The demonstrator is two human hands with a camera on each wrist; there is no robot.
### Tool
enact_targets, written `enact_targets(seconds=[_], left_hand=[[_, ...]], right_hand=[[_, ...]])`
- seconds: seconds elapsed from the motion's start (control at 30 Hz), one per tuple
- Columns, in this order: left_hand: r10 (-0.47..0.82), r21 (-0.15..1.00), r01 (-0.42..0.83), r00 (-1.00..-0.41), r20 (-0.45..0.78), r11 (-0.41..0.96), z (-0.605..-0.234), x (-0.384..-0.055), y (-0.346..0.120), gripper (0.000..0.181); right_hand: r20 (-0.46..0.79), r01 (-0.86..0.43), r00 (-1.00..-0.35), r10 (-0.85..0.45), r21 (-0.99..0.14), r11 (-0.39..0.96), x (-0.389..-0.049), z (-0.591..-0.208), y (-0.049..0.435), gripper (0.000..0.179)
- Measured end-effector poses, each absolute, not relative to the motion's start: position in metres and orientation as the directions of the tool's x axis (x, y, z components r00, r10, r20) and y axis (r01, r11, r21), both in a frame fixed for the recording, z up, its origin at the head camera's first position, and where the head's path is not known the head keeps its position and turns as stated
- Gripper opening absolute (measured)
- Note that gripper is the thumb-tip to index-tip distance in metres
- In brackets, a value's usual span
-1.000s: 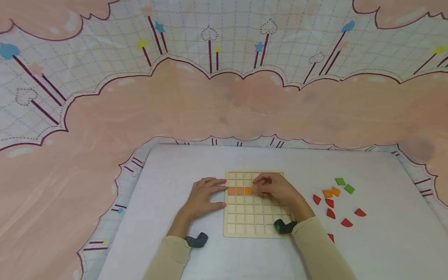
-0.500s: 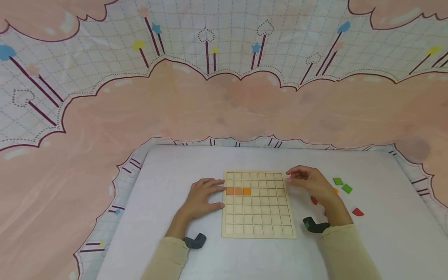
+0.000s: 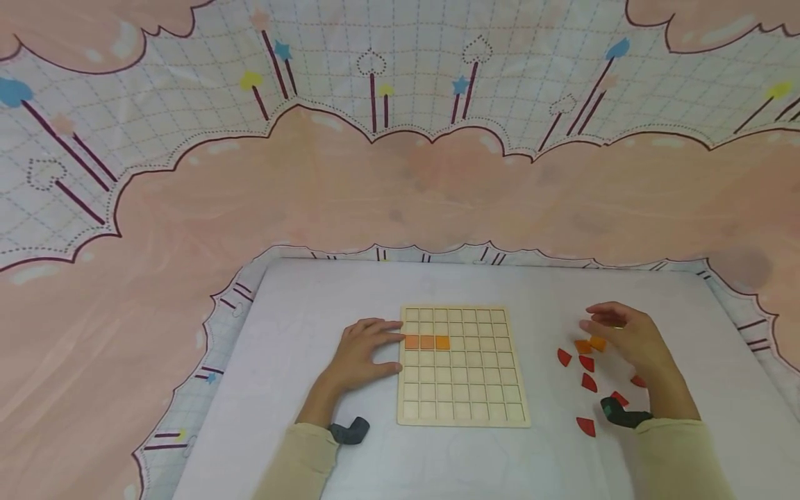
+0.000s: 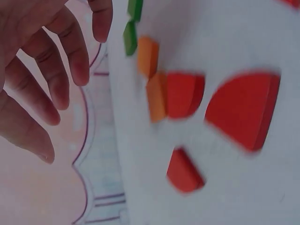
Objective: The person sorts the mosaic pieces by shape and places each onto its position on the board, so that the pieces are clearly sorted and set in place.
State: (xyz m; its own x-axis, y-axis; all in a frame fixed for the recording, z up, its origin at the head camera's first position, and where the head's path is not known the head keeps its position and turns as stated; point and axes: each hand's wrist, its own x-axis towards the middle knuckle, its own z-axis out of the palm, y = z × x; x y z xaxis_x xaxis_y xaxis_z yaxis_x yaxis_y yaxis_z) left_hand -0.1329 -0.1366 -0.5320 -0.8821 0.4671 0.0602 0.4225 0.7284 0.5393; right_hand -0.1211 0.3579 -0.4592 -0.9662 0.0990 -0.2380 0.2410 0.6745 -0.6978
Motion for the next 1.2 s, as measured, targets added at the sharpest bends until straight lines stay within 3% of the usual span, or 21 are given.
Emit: enact_targets(seconds=[0.33,0.6,1.0,1.2], left_hand=[[0.473,0.537,0.450,-0.875,0.105,0.714,-0.529,-0.130,-0.137,0.055],[0.474,0.525,0.444,-0.876,0.086,0.726,-0.531,-0.131,-0.136,0.057],[0.469,0.530,0.443,-0.878,0.095,0.723,-0.530,-0.131,-0.139,0.056],[0.465,0.540,0.434,-0.881,0.087,0.721,-0.531,-0.132,-0.137,0.056]], right_hand=[[-0.332,0.425,-0.905,0.267,-0.651,0.629,-0.116,-0.475,0.389,0.084],[-0.365,0.461,-0.884,0.291,-0.587,0.665,-0.119,-0.488,0.406,0.088],[-0.339,0.307,-0.931,0.137,-0.519,0.798,-0.125,-0.492,0.402,0.062],[-0.384,0.252,-0.922,0.039,-0.521,0.816,-0.123,-0.480,0.407,0.064]])
